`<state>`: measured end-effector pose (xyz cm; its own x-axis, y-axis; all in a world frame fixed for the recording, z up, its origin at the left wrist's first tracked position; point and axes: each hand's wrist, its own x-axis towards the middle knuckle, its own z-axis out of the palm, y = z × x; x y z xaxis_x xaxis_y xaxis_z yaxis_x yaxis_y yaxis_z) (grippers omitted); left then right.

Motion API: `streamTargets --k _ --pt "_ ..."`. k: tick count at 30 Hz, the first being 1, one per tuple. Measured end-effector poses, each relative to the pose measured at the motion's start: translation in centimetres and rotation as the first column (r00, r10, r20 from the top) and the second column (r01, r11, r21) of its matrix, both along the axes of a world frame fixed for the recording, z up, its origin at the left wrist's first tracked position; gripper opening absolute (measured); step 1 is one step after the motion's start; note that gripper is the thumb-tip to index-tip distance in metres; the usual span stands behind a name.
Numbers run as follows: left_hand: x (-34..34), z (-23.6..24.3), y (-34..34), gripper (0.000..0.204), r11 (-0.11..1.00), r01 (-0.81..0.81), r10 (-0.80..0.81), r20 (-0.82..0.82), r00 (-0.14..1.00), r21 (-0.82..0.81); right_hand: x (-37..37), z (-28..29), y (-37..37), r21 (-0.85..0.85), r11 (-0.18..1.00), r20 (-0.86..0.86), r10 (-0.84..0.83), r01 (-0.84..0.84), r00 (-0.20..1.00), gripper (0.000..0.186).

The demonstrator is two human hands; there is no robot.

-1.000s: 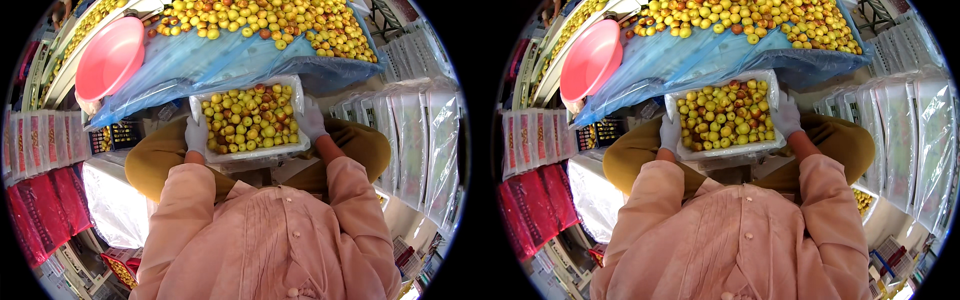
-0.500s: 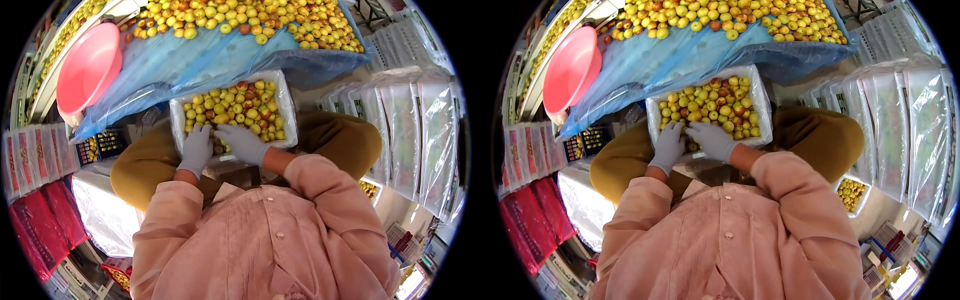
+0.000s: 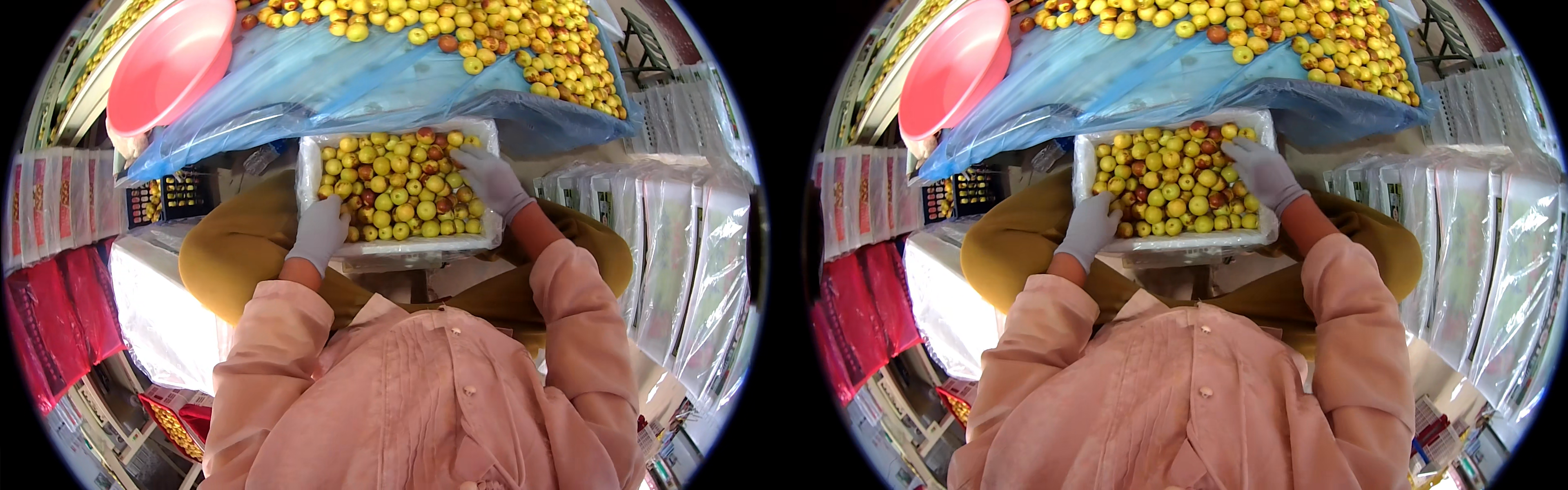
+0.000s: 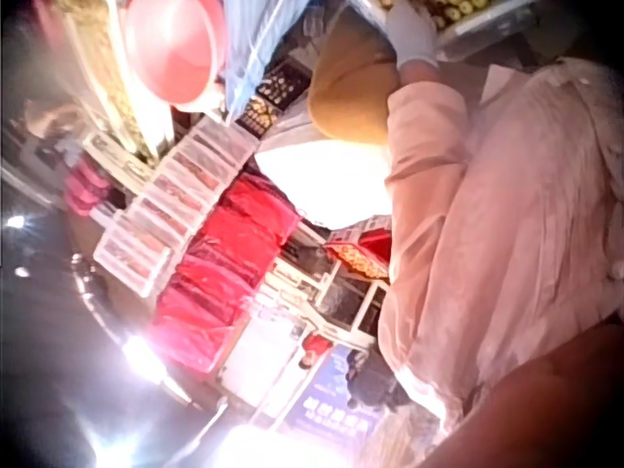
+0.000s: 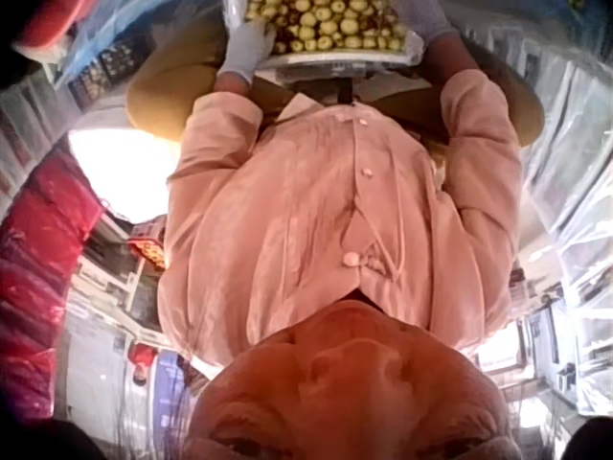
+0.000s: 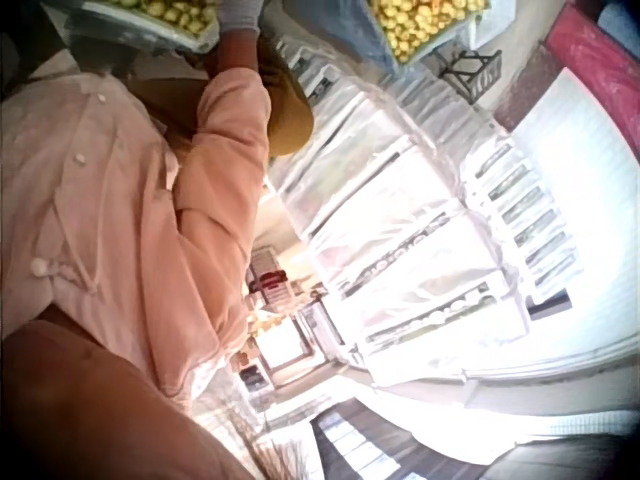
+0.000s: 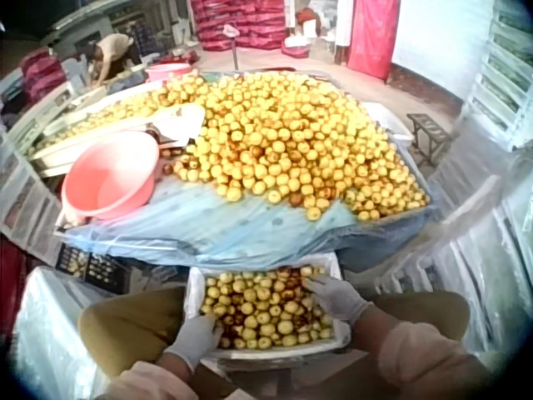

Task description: The person sits on the floor and repeatedly scoops small yellow fruits from a large blue bin into white plastic containers. They fill each container, then set it aside and retrieve a new empty one to continue the process.

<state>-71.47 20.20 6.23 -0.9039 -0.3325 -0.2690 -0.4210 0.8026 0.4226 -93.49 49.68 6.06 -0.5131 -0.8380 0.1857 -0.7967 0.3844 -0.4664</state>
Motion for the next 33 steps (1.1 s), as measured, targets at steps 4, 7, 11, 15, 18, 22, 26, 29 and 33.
streamTargets --k 4,7,11,15,18,22,26,29,33 --pt "-1.6 2.6 -1.4 0.021 0.95 -0.249 0.289 -0.235 0.928 0.186 -2.0 -0.2 -0.8 -0.087 0.992 -0.071 -0.093 0.086 0.993 0.031" --pt "-1.4 1.9 -3.6 0.027 0.877 -0.406 0.472 -0.306 0.827 0.257 -0.9 0.9 -3.4 -0.072 0.995 0.003 -0.069 0.069 0.998 0.028" --pt "-1.6 -0.3 -3.6 0.039 0.819 -0.515 0.567 -0.219 0.794 0.251 0.3 -1.0 -9.2 -0.125 0.991 0.009 -0.044 0.045 0.999 0.025" --pt "-0.3 -2.6 -2.9 0.046 0.795 -0.563 0.601 -0.17 0.781 0.225 1.2 -2.5 -14.5 0.269 0.948 -0.285 -0.089 0.168 0.955 0.026" --pt "-1.1 0.5 -0.8 0.037 0.858 -0.468 0.512 -0.276 0.814 0.211 0.7 -2.8 -16.2 0.422 0.896 -0.104 -0.108 0.142 0.989 0.027" --pt "-1.6 2.4 1.9 0.022 0.887 -0.263 0.341 -0.157 0.927 0.379 0.5 -2.3 -16.9 0.448 0.886 -0.043 -0.111 0.119 0.993 0.027" --pt "-1.0 0.1 2.5 0.028 0.975 -0.121 0.142 -0.107 0.984 0.189 1.6 -1.7 -14.6 0.356 0.934 0.096 -0.059 0.021 0.994 0.031" --pt "-2.0 -0.9 1.9 0.028 0.987 -0.114 0.132 -0.162 0.978 0.116 3.8 -2.5 -8.0 0.166 0.984 -0.08 0.08 -0.066 0.994 0.04" --pt "-2.5 -1.1 0.1 0.015 0.92 -0.289 0.37 -0.34 0.864 0.266 5.9 -0.2 -2.3 0.249 0.962 -0.083 0.139 -0.115 0.987 0.048"
